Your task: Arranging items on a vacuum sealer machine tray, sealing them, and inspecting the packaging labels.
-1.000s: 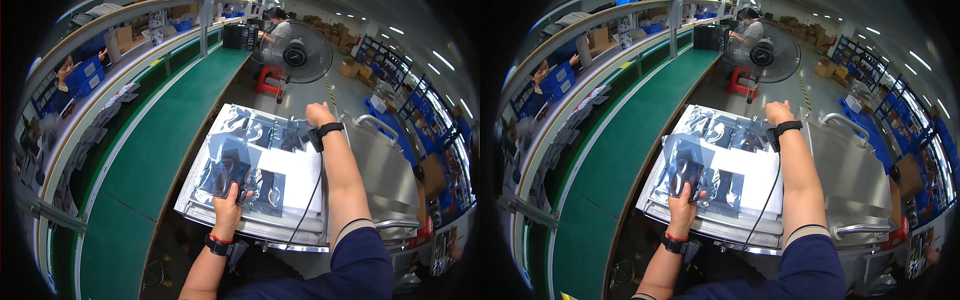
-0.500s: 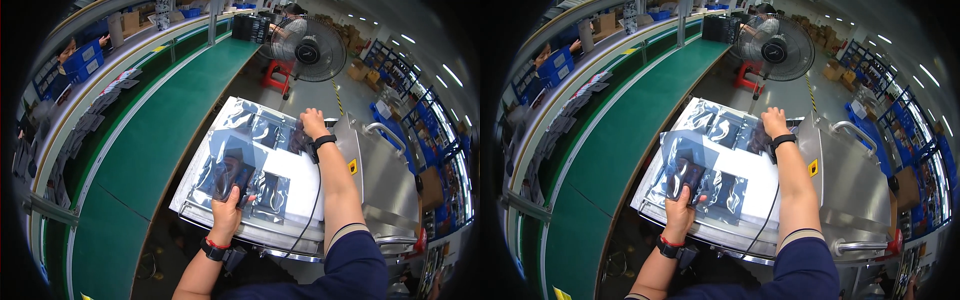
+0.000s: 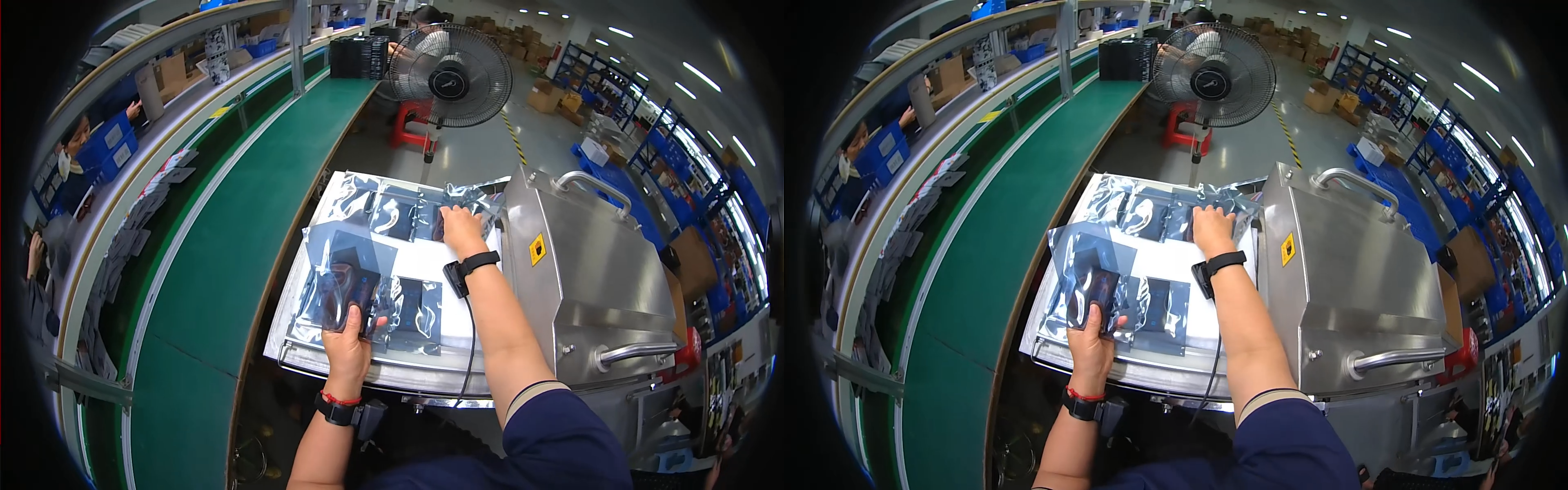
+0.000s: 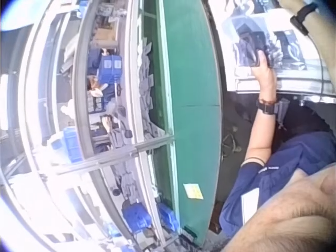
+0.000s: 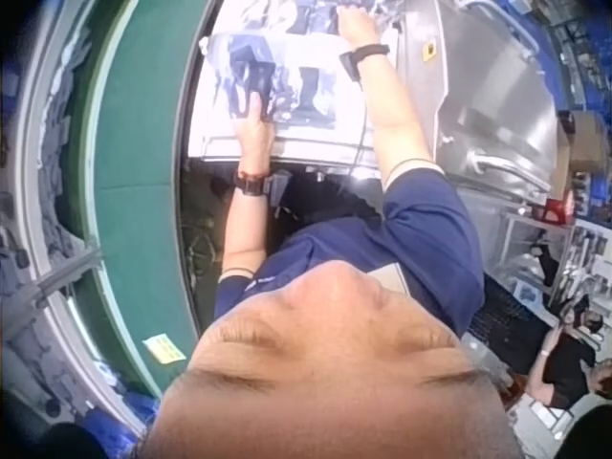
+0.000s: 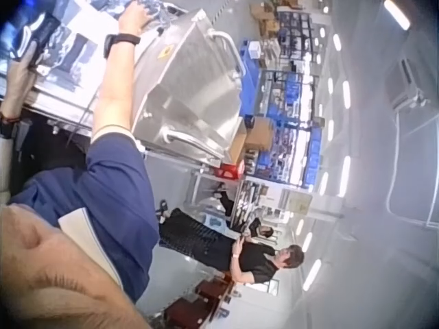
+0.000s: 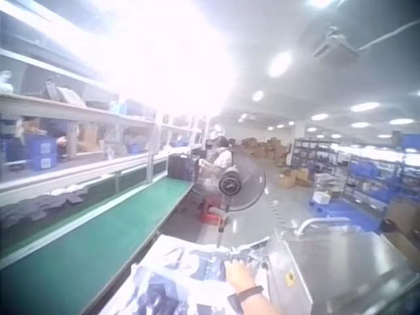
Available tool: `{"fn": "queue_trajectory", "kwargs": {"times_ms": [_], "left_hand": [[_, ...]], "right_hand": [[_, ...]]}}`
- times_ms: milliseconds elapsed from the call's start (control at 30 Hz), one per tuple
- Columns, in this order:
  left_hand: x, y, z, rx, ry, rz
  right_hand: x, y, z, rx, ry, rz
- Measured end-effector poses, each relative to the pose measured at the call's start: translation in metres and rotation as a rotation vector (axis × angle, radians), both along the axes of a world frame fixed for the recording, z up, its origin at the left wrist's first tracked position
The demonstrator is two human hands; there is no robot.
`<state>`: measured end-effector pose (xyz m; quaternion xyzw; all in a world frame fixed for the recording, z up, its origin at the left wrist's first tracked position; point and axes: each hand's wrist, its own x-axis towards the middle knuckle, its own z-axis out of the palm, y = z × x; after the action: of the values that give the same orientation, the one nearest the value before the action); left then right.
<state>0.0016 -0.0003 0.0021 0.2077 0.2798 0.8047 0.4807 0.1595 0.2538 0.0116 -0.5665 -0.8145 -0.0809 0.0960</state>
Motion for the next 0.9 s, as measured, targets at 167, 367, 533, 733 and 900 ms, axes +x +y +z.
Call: {"fn": "queue_trajectory", "kwargs": {"times_ms": [167, 367, 533, 733, 900], "left_hand": [[0.000, -0.001, 0.002, -0.009, -0.003, 0.014], [-0.002, 0.001, 0.002, -0.022, 0.001, 0.023], [-0.002, 0.003, 0.000, -0.016, 0.001, 0.010], [-0.003, 0.001, 0.000, 0.007, -0.005, -0.003], [-0.001, 0.001, 0.000, 0.002, 0.010, -0.013]], "right_hand": [[0.006, -0.003, -0.007, 0.194, 0.141, -0.095], [0.016, -0.011, -0.007, 0.056, 0.214, -0.076], [0.034, -0.014, -0.017, 0.124, 0.244, -0.040], [0.019, -0.027, 0.005, -0.128, 0.257, -0.066], [0.002, -0.034, 0.004, -0.304, 0.137, -0.074]]}}
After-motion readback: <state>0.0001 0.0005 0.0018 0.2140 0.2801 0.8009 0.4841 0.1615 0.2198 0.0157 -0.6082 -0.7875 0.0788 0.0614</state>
